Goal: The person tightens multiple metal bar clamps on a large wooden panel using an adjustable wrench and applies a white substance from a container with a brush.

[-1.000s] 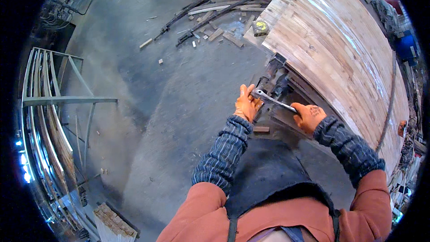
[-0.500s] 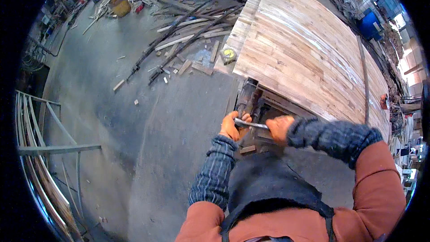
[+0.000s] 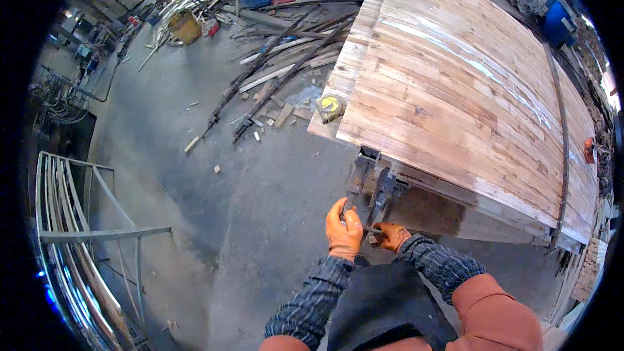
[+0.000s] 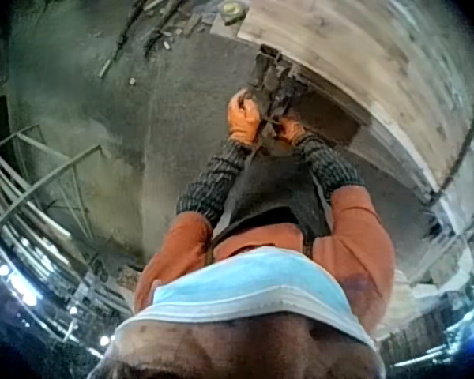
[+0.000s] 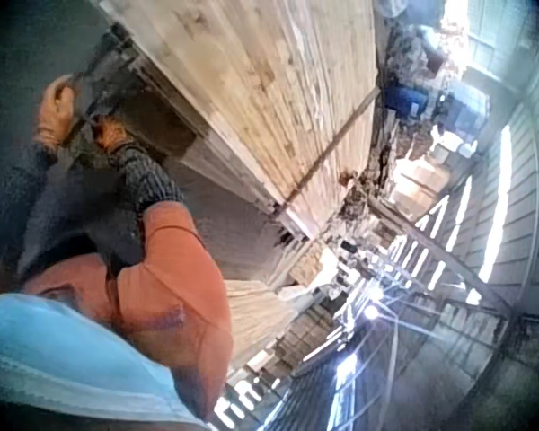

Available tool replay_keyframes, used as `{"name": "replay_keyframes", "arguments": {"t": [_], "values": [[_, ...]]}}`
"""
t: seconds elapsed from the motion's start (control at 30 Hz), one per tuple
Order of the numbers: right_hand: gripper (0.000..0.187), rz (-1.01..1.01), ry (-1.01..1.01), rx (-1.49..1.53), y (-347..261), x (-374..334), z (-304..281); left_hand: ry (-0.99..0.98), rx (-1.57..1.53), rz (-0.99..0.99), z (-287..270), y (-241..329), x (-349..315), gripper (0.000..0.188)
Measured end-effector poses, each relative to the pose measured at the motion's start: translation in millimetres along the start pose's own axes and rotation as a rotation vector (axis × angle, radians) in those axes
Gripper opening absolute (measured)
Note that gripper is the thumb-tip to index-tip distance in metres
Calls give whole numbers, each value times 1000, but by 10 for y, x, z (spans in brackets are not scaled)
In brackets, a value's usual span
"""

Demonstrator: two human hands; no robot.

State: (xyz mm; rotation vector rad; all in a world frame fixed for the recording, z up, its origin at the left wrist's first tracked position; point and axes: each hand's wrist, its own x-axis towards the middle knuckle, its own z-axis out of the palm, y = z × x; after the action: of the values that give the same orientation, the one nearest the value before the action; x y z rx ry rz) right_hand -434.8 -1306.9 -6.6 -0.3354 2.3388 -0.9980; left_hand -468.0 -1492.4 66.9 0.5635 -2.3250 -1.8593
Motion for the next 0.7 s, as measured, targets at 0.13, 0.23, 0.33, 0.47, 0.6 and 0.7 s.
{"name": "replay_keyframes", "arguments": {"t": [0.13, 0.23, 0.33, 0.47, 0.6, 0.7], "values": [[36, -42, -35, 9, -192, -346, -212, -182, -133, -136, -189, -89, 86, 44], [29, 56, 54, 125, -648, -794, -514, -263, -207, -206, -414, -121, 48, 53], [24, 100, 135, 2, -903, -1071, -720, -243, -826, -685, -522, -23, -35, 58], [25, 225, 4, -159, -1491, -997, -1192, -236, -920, -702, -560, -28, -116, 63], [24, 181, -91, -494, -1838, -823, -1423, -228, -934, -738, -504, -15, -82, 62], [26, 141, -145, -675, -2087, -638, -1524, -235, -945, -765, -456, -26, 0, 58]]}}
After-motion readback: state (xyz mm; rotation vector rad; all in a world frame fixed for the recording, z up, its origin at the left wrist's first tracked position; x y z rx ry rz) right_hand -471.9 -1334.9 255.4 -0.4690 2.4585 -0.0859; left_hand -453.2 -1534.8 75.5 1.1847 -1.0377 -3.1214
